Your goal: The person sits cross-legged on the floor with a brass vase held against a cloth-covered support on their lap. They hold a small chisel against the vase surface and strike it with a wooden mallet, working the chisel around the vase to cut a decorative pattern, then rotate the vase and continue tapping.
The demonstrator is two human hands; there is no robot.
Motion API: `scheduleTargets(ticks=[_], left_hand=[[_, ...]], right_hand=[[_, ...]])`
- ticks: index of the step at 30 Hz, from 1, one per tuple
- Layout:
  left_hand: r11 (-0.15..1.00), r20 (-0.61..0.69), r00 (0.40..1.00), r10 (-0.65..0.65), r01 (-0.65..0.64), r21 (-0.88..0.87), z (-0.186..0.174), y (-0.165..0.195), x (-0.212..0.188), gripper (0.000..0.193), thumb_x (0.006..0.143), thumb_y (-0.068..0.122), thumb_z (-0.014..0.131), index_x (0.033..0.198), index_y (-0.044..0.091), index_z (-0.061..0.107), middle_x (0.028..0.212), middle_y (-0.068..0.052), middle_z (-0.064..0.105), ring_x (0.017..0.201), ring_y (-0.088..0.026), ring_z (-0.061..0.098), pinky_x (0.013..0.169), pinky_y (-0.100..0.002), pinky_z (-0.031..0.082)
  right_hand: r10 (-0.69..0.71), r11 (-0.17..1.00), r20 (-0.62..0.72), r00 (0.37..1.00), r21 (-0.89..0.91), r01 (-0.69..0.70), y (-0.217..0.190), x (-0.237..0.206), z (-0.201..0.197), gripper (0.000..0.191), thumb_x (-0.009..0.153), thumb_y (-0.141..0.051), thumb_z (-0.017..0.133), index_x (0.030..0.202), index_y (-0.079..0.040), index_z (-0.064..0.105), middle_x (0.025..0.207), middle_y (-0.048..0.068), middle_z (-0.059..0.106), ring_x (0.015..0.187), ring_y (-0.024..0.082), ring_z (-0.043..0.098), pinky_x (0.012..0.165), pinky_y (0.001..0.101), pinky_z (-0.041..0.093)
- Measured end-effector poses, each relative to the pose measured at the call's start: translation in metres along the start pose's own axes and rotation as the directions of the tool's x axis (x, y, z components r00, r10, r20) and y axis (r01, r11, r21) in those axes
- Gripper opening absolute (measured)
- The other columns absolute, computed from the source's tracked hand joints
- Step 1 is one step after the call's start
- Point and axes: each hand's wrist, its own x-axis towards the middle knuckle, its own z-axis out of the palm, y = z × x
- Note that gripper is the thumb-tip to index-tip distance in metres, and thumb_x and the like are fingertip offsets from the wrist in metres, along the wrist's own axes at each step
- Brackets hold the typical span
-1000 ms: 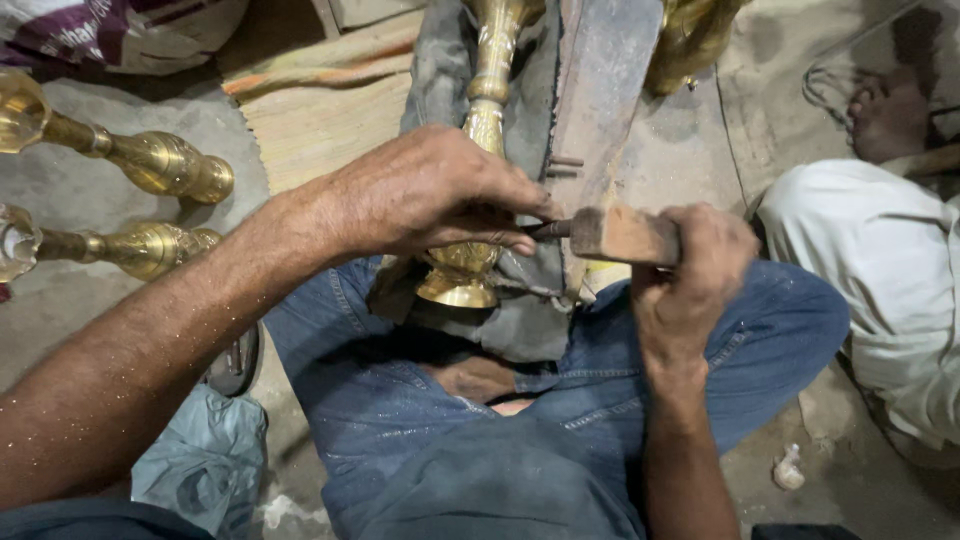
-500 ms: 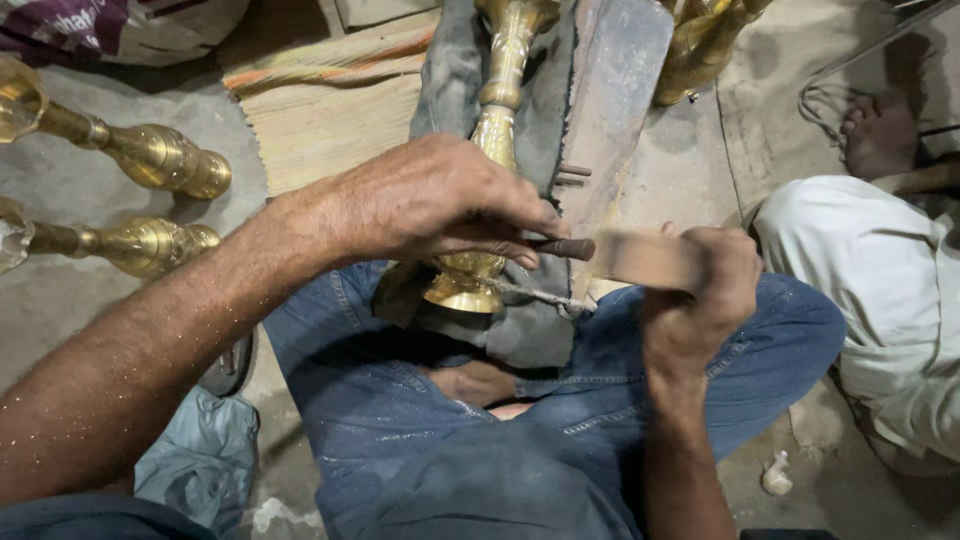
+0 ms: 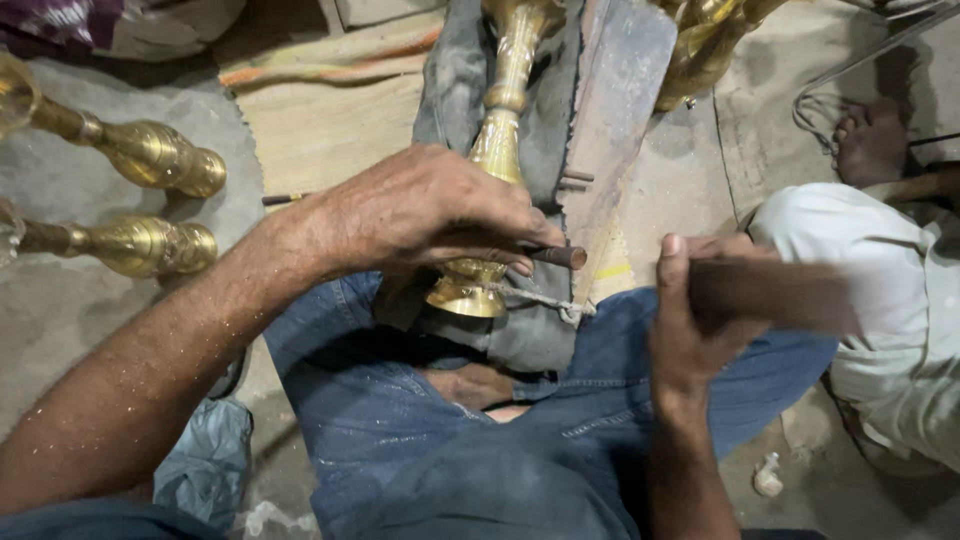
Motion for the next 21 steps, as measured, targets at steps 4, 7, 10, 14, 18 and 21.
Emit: scheduleTargets(ticks=[4, 7, 10, 14, 18, 21], left_hand=[[1.0, -0.067, 0.997, -0.022, 0.021, -0.011, 0.007, -0.006, -0.008, 0.032, 0.091, 0.026, 0.077, 0.122, 0.017, 0.074, 0.107, -0.001, 0.078, 0.093, -0.019, 0.077, 0.082, -0.035, 0.06], [0.991, -0.276, 0.955, -0.108, 0.083, -0.1, 0.017, -0.009, -0.019, 0.028, 0.095, 0.016, 0.075, 0.123, 0.014, 0.074, 0.109, -0.002, 0.078, 0.094, -0.015, 0.078, 0.084, -0.032, 0.062], [0.973, -0.724, 0.66, -0.201, 0.047, -0.227, 0.049, 0.001, -0.038, 0.023, 0.102, 0.007, 0.073, 0.125, 0.007, 0.07, 0.114, -0.009, 0.077, 0.1, -0.018, 0.079, 0.086, -0.034, 0.066], [0.885, -0.906, 0.244, -0.346, -0.234, -0.402, 0.126, 0.006, -0.032, 0.019, 0.103, 0.004, 0.073, 0.121, 0.005, 0.069, 0.109, -0.01, 0.076, 0.097, -0.019, 0.079, 0.083, -0.039, 0.069], [0.937, -0.895, 0.383, -0.227, -0.166, -0.308, 0.155, 0.008, -0.026, 0.018, 0.099, 0.003, 0.075, 0.113, 0.004, 0.063, 0.112, -0.014, 0.075, 0.097, -0.019, 0.079, 0.087, -0.037, 0.068], [0.979, -0.869, 0.483, -0.112, -0.099, -0.18, 0.153, 0.021, -0.009, 0.018, 0.101, 0.004, 0.077, 0.116, 0.005, 0.066, 0.107, -0.01, 0.075, 0.098, -0.021, 0.078, 0.089, -0.032, 0.066]], right_hand=[[-0.036, 0.993, 0.101, 0.994, -0.107, 0.047, -0.011, 0.019, -0.008, 0.021, 0.099, -0.003, 0.076, 0.111, -0.003, 0.059, 0.097, 0.015, 0.063, 0.087, 0.03, 0.062, 0.078, 0.0397, 0.05], [0.114, 0.993, 0.116, 0.987, -0.055, -0.108, -0.022, 0.039, 0.004, 0.028, 0.098, -0.008, 0.078, 0.116, -0.001, 0.058, 0.097, 0.017, 0.065, 0.089, 0.034, 0.064, 0.082, 0.0428, 0.053], [0.175, 0.971, 0.15, 0.973, 0.139, -0.196, -0.031, 0.069, 0.032, 0.054, 0.095, -0.022, 0.083, 0.137, -0.003, 0.055, 0.115, 0.018, 0.072, 0.099, 0.032, 0.075, 0.086, 0.0441, 0.058], [0.169, 0.977, 0.292, 0.941, -0.174, -0.122, -0.041, 0.104, 0.074, 0.072, 0.084, -0.039, 0.09, 0.135, -0.005, 0.053, 0.1, 0.023, 0.073, 0.091, 0.042, 0.071, 0.074, 0.0515, 0.054], [0.311, 0.927, 0.433, 0.846, -0.332, -0.171, -0.044, 0.118, 0.082, 0.08, 0.077, -0.042, 0.088, 0.14, -0.01, 0.051, 0.089, 0.026, 0.073, 0.084, 0.048, 0.069, 0.072, 0.0564, 0.052], [0.183, 0.964, 0.415, 0.891, -0.253, -0.08, -0.041, 0.119, 0.077, 0.084, 0.074, -0.036, 0.089, 0.143, -0.009, 0.051, 0.087, 0.025, 0.073, 0.084, 0.047, 0.07, 0.071, 0.0557, 0.053]])
